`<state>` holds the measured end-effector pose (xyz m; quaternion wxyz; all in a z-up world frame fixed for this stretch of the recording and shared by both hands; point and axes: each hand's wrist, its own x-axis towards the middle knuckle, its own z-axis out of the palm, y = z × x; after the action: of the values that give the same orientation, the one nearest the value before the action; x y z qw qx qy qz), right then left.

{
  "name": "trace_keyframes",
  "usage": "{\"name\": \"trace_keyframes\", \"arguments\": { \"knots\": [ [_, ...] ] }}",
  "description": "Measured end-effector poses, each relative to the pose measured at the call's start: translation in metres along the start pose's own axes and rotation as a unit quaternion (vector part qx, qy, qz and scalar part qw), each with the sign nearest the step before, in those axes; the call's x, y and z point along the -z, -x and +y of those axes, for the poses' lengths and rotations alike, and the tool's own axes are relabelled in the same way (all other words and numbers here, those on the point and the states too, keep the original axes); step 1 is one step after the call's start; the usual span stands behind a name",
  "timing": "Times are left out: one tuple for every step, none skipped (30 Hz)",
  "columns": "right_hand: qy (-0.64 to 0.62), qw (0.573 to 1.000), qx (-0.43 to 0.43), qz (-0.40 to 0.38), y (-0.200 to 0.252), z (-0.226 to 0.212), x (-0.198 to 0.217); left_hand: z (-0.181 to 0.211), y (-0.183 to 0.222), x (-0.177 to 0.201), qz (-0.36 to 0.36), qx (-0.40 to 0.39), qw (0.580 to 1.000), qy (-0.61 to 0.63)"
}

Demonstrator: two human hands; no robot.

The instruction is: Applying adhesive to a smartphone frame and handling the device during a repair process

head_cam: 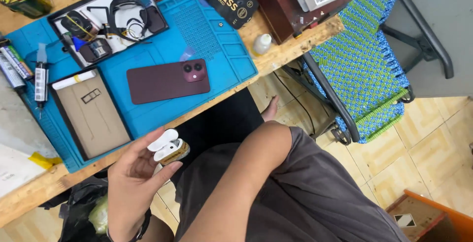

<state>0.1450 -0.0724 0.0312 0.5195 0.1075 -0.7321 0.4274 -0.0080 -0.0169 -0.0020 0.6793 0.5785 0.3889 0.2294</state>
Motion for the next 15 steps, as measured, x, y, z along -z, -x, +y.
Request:
{"name": "trace_keyframes", "arguments": {
  "knots": [
    [0.014, 0.999, -0.026, 0.015, 0.002, -0.001, 0.003, -0.001, 0.000, 0.000, 0.009, 0.020, 1.000, 0.009],
    [0.028, 0.998, -0.053, 0.030, 0.004, -0.002, 0.006, -0.002, 0.000, 0.000, 0.018, 0.040, 0.999, 0.017],
    [0.039, 0.995, -0.078, 0.047, 0.006, -0.005, 0.008, -0.002, -0.001, -0.001, 0.020, 0.039, 0.999, 0.022],
    [0.051, 0.991, -0.104, 0.064, 0.009, -0.008, 0.011, -0.002, -0.002, -0.003, 0.023, 0.057, 0.998, 0.014],
    [0.064, 0.986, -0.126, 0.086, 0.010, -0.009, 0.012, -0.001, -0.002, -0.001, 0.023, 0.078, 0.997, 0.000],
    [0.076, 0.980, -0.148, 0.107, 0.013, -0.011, 0.013, -0.002, -0.002, 0.000, 0.022, 0.081, 0.996, 0.000],
    [0.093, 0.972, -0.172, 0.131, 0.016, -0.015, 0.014, -0.003, -0.004, 0.000, 0.017, 0.075, 0.997, -0.001],
    [0.108, 0.962, -0.197, 0.154, 0.019, -0.019, 0.015, -0.004, -0.005, -0.001, 0.011, 0.070, 0.998, -0.002],
    [0.123, 0.952, -0.219, 0.174, 0.021, -0.023, 0.016, -0.006, -0.005, 0.000, 0.008, 0.070, 0.998, -0.002],
    [0.138, 0.941, -0.242, 0.195, 0.023, -0.028, 0.016, -0.008, -0.006, 0.001, -0.001, 0.059, 0.998, -0.002],
    [0.148, 0.930, -0.263, 0.212, 0.024, -0.031, 0.017, -0.009, -0.005, 0.002, -0.005, 0.048, 0.999, -0.001],
    [0.159, 0.918, -0.283, 0.229, 0.025, -0.035, 0.017, -0.010, -0.005, 0.002, -0.003, 0.048, 0.999, -0.001],
    [0.170, 0.907, -0.303, 0.240, 0.026, -0.038, 0.020, -0.011, -0.007, 0.003, -0.002, 0.060, 0.998, -0.026],
    [0.181, 0.895, -0.322, 0.252, 0.027, -0.041, 0.022, -0.012, -0.008, 0.003, -0.002, 0.073, 0.996, -0.051],
    [0.179, 0.886, -0.335, 0.267, 0.026, -0.042, 0.023, -0.021, -0.011, 0.001, 0.012, 0.079, 0.995, -0.057]
  ]
}}
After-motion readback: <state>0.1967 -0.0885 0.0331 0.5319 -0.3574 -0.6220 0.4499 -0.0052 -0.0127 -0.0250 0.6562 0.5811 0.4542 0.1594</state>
